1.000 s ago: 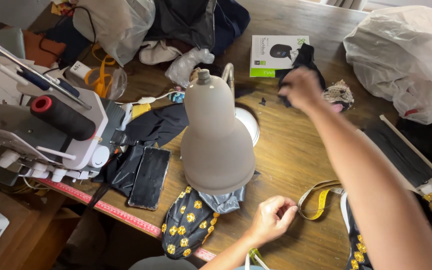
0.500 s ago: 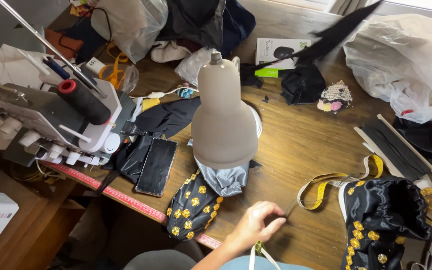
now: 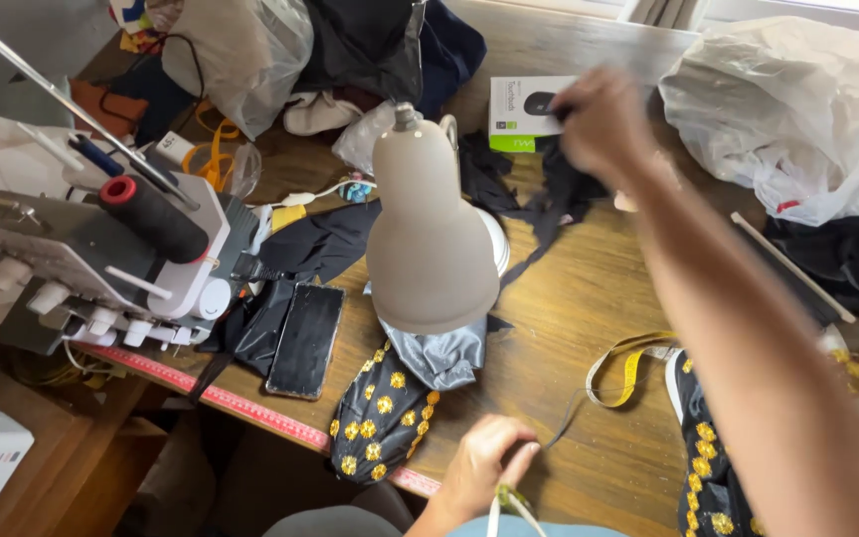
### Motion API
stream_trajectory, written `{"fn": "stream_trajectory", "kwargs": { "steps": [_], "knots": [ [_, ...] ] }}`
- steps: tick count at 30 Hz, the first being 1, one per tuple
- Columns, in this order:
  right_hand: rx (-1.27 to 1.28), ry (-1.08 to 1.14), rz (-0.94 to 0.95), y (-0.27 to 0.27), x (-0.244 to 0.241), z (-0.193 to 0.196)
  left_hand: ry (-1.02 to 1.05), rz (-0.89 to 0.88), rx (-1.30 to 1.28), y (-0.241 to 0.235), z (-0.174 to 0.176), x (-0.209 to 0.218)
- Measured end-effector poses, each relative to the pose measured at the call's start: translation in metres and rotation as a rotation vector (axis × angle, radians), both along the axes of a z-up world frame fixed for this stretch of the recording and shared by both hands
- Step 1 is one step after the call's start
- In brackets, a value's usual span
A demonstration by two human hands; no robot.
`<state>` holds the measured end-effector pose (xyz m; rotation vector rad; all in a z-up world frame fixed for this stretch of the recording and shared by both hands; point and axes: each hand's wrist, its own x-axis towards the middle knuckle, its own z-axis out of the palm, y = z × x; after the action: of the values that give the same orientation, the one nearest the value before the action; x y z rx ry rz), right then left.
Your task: The person adjusts the gathered opening of a black shoe cover with gold embellishments, then handles a black elastic band and a shoe last. They place the elastic band around the shoe cover opening and continue adjusting the fit.
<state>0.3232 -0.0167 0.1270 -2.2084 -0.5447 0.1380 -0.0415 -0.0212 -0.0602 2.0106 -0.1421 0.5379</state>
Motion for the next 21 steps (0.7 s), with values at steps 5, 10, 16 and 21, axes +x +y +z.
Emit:
{"fn": "stream_trajectory", "kwargs": {
  "steps": [5, 10, 16, 21],
  "knots": [
    [-0.446, -0.067, 0.336, 0.047, 0.022, -0.153, -0.163, 0.087, 0.038, -0.003, -0.011, 0.0],
    [-0.629, -0.196, 0.339, 0.082, 0.033, -0.194, -0.166, 0.156, 0.023, 0.002, -0.062, 0.006],
    [-0.398, -0.376, 0.248, 0.085, 0.055, -0.268, -0.04, 0.159, -0.091, 0.006, -0.053, 0.01],
    [0.545, -0.161, -0.499, 0.027, 0.046, -0.246, -0.06, 0.198, -0.119, 0.004, -0.033, 0.011]
  ]
}}
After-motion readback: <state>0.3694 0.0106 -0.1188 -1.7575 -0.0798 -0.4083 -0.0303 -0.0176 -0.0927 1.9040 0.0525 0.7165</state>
